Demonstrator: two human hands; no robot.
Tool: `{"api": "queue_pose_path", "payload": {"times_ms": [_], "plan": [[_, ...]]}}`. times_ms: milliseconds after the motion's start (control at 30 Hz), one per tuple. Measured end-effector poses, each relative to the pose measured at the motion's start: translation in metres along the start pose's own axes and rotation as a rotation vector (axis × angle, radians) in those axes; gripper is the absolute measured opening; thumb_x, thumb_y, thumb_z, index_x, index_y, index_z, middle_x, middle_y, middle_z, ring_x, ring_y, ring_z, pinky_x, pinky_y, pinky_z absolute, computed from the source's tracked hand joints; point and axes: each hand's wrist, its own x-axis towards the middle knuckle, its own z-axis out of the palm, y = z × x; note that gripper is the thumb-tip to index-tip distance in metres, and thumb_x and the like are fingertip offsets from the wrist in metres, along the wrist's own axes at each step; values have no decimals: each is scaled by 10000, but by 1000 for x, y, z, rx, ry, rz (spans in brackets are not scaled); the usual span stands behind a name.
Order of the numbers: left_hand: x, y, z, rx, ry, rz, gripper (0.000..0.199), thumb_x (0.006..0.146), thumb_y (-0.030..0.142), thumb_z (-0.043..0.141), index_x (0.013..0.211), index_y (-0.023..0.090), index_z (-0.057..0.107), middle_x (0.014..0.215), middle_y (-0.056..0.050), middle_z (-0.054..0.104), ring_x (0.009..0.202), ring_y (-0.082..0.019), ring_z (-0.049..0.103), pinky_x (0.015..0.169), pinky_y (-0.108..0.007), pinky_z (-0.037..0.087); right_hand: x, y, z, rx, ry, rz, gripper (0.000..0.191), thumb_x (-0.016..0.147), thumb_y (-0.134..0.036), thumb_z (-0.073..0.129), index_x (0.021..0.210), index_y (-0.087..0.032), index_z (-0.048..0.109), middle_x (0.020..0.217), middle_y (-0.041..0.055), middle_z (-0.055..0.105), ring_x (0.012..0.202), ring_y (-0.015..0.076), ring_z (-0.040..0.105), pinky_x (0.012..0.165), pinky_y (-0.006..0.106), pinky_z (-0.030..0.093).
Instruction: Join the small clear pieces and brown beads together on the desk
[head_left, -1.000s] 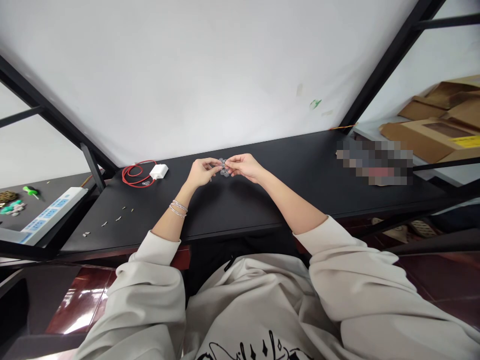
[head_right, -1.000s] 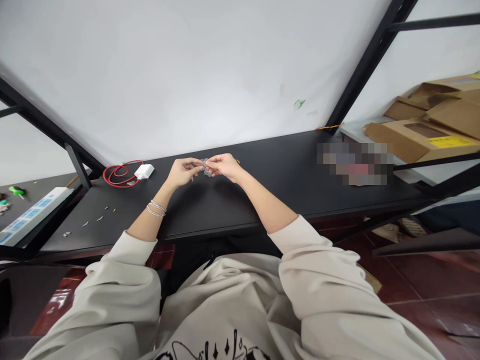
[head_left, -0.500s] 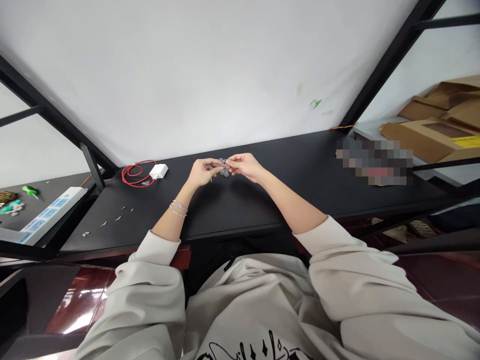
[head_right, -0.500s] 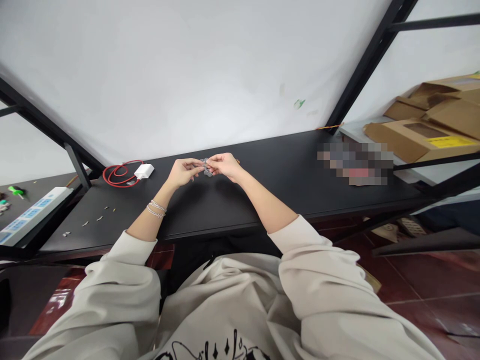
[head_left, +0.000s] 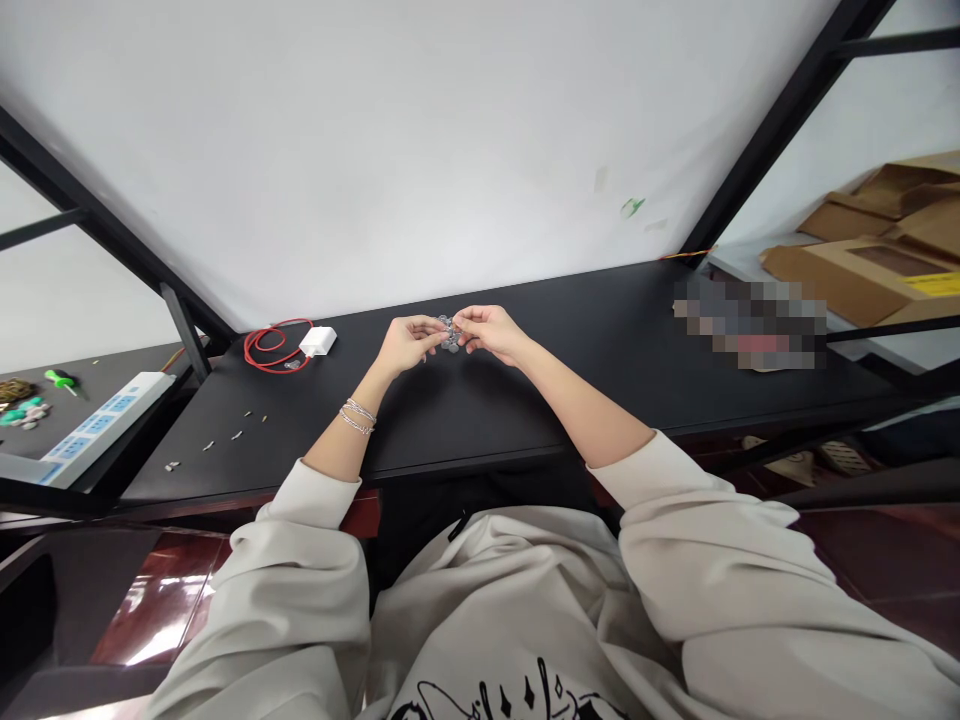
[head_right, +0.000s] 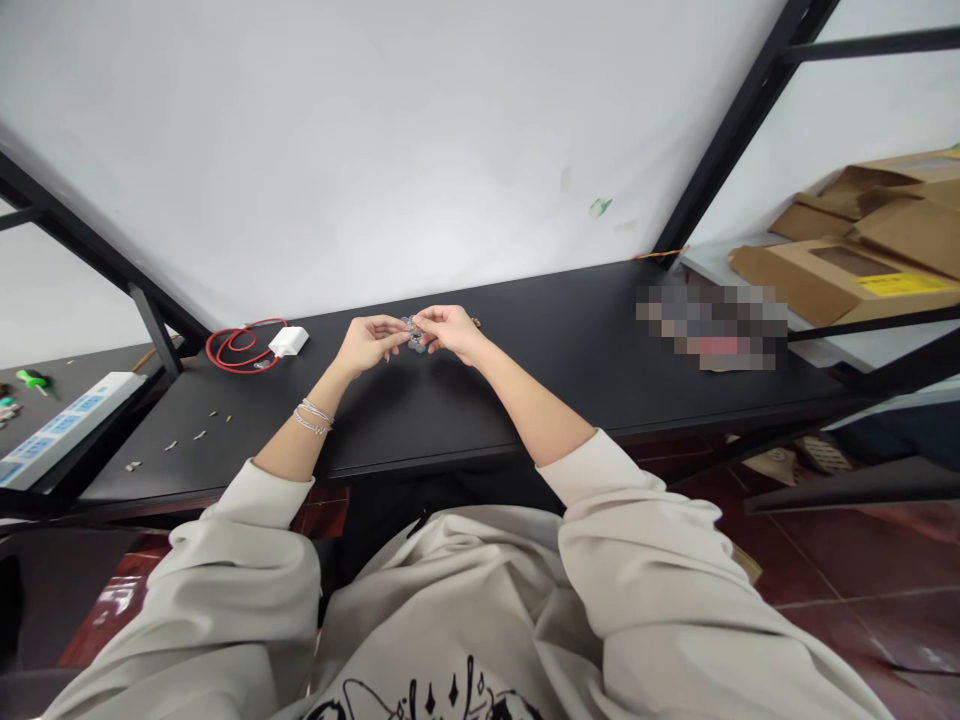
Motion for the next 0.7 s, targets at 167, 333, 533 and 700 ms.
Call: {"api": "queue_pose_path", "payload": {"times_ms": [167,333,533,700], "plan": [[0,-2,0,-26,0,-6,397,667,403,910,898,110,774,721,-97,746,518,-120,602,424,-215,408,-1,1,1,28,-22,15,160,911,-214,792,836,-145,669,719,8,693,539,96,637,448,189,511],[-1,-2,-1,-33,2,-4,401,675,407,911,909,109,779,728,-96,748,511,-112,591,428,-215,410,-2,3,-1,9,-78,14,159,915,-283,797,925,-141,727,761,38,730,573,109,671,477,191,534],[-1,-1,-1,-45,7,-6,429,675,414,918,943,108,784,778,-110,766,512,-105,586,436,-219,416,-3,3,-2,3,-109,-21,185,896,-312,817,926,-139,761,790,60,758,608,114,689,520,192,555],[0,-2,-1,-55,14,-5,426,670,409,919,935,105,783,773,-113,767,508,-106,581,437,-224,417,-2,3,-2,39,-108,-24,166,865,-262,845,881,-121,760,769,66,759,614,112,686,533,190,554]]}}
